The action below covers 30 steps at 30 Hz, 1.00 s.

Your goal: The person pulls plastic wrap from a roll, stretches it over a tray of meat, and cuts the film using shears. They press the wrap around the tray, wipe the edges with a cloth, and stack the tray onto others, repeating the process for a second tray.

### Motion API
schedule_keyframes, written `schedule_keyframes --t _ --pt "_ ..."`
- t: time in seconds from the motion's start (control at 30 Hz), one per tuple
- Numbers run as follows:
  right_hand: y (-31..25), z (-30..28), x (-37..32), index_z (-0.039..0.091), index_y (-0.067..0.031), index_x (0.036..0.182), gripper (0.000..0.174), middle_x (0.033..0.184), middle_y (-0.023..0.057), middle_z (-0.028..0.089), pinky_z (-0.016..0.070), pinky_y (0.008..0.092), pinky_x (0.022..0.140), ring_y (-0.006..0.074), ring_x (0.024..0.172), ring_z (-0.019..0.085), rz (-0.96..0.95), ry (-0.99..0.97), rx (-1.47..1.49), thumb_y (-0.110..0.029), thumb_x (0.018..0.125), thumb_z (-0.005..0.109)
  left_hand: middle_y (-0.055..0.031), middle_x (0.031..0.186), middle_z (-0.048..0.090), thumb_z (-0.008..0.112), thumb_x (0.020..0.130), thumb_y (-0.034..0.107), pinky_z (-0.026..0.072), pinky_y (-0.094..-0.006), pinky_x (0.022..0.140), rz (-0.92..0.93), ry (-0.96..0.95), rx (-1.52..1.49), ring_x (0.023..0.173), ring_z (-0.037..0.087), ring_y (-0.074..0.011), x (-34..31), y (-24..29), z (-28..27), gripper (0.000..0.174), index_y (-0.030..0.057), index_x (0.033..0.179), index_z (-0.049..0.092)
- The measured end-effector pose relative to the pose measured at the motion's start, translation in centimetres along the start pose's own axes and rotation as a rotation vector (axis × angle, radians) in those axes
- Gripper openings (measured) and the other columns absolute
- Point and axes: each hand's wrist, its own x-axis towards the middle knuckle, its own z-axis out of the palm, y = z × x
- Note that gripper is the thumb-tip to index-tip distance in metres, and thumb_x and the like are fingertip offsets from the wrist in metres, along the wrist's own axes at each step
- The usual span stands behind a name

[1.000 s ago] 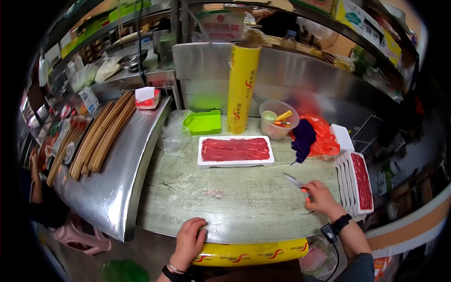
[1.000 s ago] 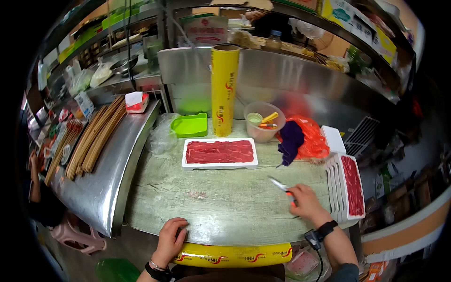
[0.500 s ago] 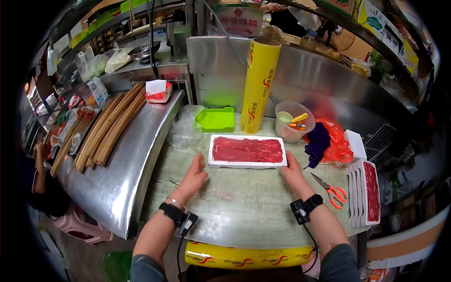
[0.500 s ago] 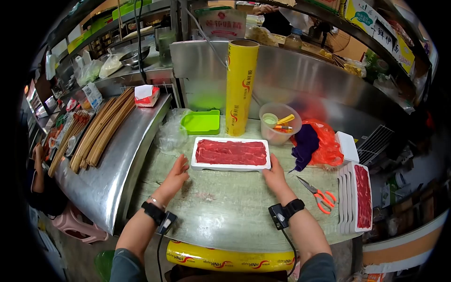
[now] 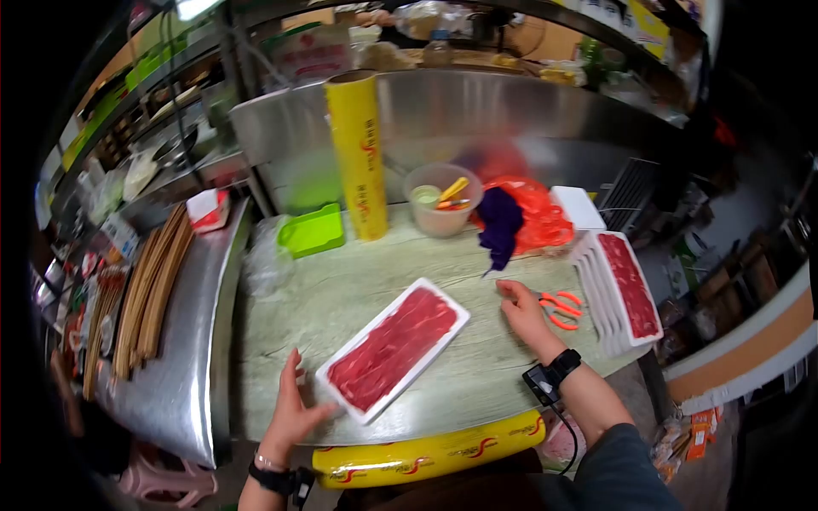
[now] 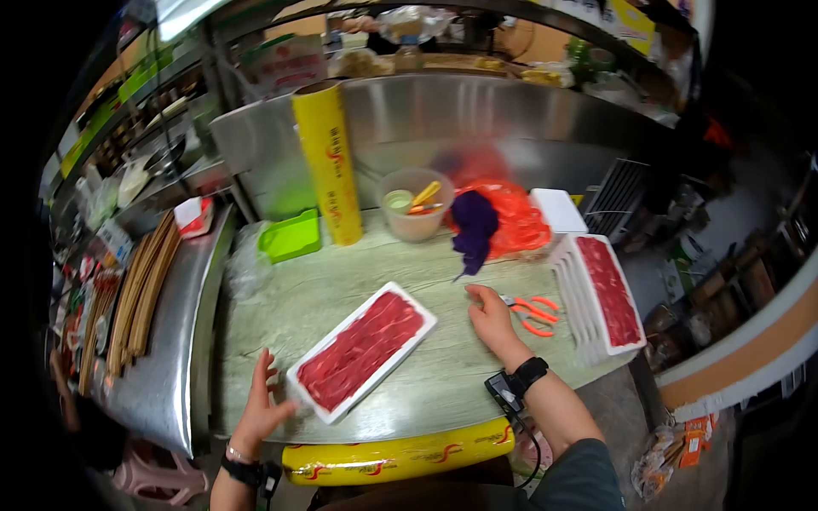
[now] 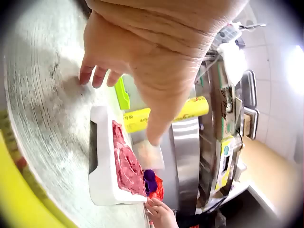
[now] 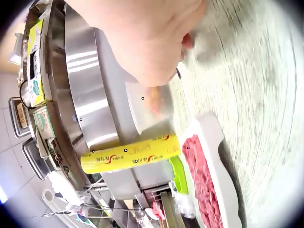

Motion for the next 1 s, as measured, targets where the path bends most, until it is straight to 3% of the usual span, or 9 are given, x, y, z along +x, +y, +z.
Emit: schedule_keyframes --t 0.2,0.33,0.47,0.57,0.6,0.67,0.83,0.97,1.0 --pt "-1.1 -2.6 4.4 0.062 -0.001 0.116 0.031 0.11 0.0177 0.067 0.0534 0.0382 0.081 0.0278 0.095 0.067 0.056 0.131 -0.081 -0.013 0.088 0.066 -0.0403 0.152 0.014 0.098 0.045 0.039 0.0287 -0.0494 0.116 0.253 -0.111 0.558 0.141 0.023 -0.0547 -2.1 4.8 4.4 0.138 0.0042 0.153 0.02" --pt "0.2 1.2 8.8 0.061 0.0003 0.114 0.04 0.111 0.024 0.066 0.0534 0.0473 0.083 0.0365 0.096 0.068 0.037 0.379 -0.441 -0.027 0.086 0.07 -0.0401 0.152 0.014 0.099 0.043 0.033 0.0306 -0.0502 0.114 0.171 -0.004 0.57 0.139 0.026 -0.0554 -2.3 3.2 5.6 0.139 0.0043 0.153 0.019" --pt "0.4 1.5 11.1 0.06 -0.0011 0.105 0.039 0.099 0.0263 0.068 0.0517 0.0516 0.083 0.0427 0.097 0.066 0.371 0.192 -0.463 -0.032 0.084 0.071 -0.04 0.152 0.014 0.097 0.043 0.047 0.0292 -0.0527 0.114 0.2 -0.009 0.59 0.139 0.026 -0.0545 -2.4 1.8 5.7 0.143 0.0041 0.153 0.017" --pt "1.9 2.1 14.3 0.059 -0.0034 0.098 0.028 0.078 0.0063 0.066 0.0523 0.0362 0.066 0.021 0.072 0.065 0.025 0.425 0.181 -0.028 0.09 0.07 -0.0377 0.152 0.018 0.097 0.044 0.05 0.0265 -0.0516 0.116 0.137 -0.004 0.597 0.142 0.023 -0.0513 -2.0 1.1 5.7 0.146 -0.0014 0.153 0.015" --pt "0.6 -0.4 14.6 0.06 -0.0091 0.099 0.017 0.075 -0.0016 0.059 0.0461 0.0251 0.059 0.0084 0.067 0.056 0.227 0.183 0.71 -0.025 0.095 0.066 -0.0373 0.152 0.018 0.097 0.044 0.05 0.0268 -0.0518 0.116 0.153 -0.013 0.628 0.142 0.024 -0.0512 -1.9 1.2 5.8 0.145 -0.0009 0.153 0.016" --pt "-5.9 -3.9 14.5 0.059 -0.0144 0.11 0.016 0.092 -0.0041 0.061 0.0431 0.0208 0.067 0.0055 0.079 0.056 0.064 0.249 1.053 -0.024 0.097 0.063 -0.0366 0.152 0.019 0.097 0.044 0.049 0.0273 -0.0522 0.115 0.171 -0.042 0.689 0.141 0.025 -0.051 -2.3 2.1 5.8 0.144 0.0 0.153 0.016" --pt "-14.7 -11.8 10.9 0.057 -0.0034 0.12 0.025 0.105 0.0027 0.064 0.0469 0.0274 0.091 0.0111 0.098 0.06 -0.366 0.399 1.049 -0.015 0.099 0.055 -0.0336 0.15 0.024 0.095 0.049 0.046 0.0315 -0.054 0.111 0.196 -0.042 0.685 0.135 0.031 -0.052 -1.8 2.7 5.3 0.132 0.0066 0.153 0.023" --pt "-17.9 -11.1 4.0 0.056 -0.0052 0.109 0.015 0.098 0.002 0.062 0.0477 0.0226 0.081 0.0087 0.091 0.058 -0.199 0.443 0.928 -0.017 0.099 0.056 -0.0315 0.146 0.03 0.093 0.052 0.038 0.0348 -0.0508 0.11 0.244 -0.003 0.599 0.132 0.037 -0.0485 -1.7 2.6 5.7 0.125 0.0056 0.152 0.026" --pt "-17.2 -9.7 2.5 0.057 -0.0053 0.106 0.013 0.095 0.0 0.059 0.046 0.0225 0.081 0.0074 0.089 0.055 -0.235 0.543 0.513 -0.015 0.098 0.059 -0.031 0.145 0.031 0.093 0.053 0.037 0.0348 -0.0503 0.11 0.244 0.005 0.579 0.132 0.038 -0.0477 -1.7 2.7 5.9 0.124 0.0054 0.152 0.025"
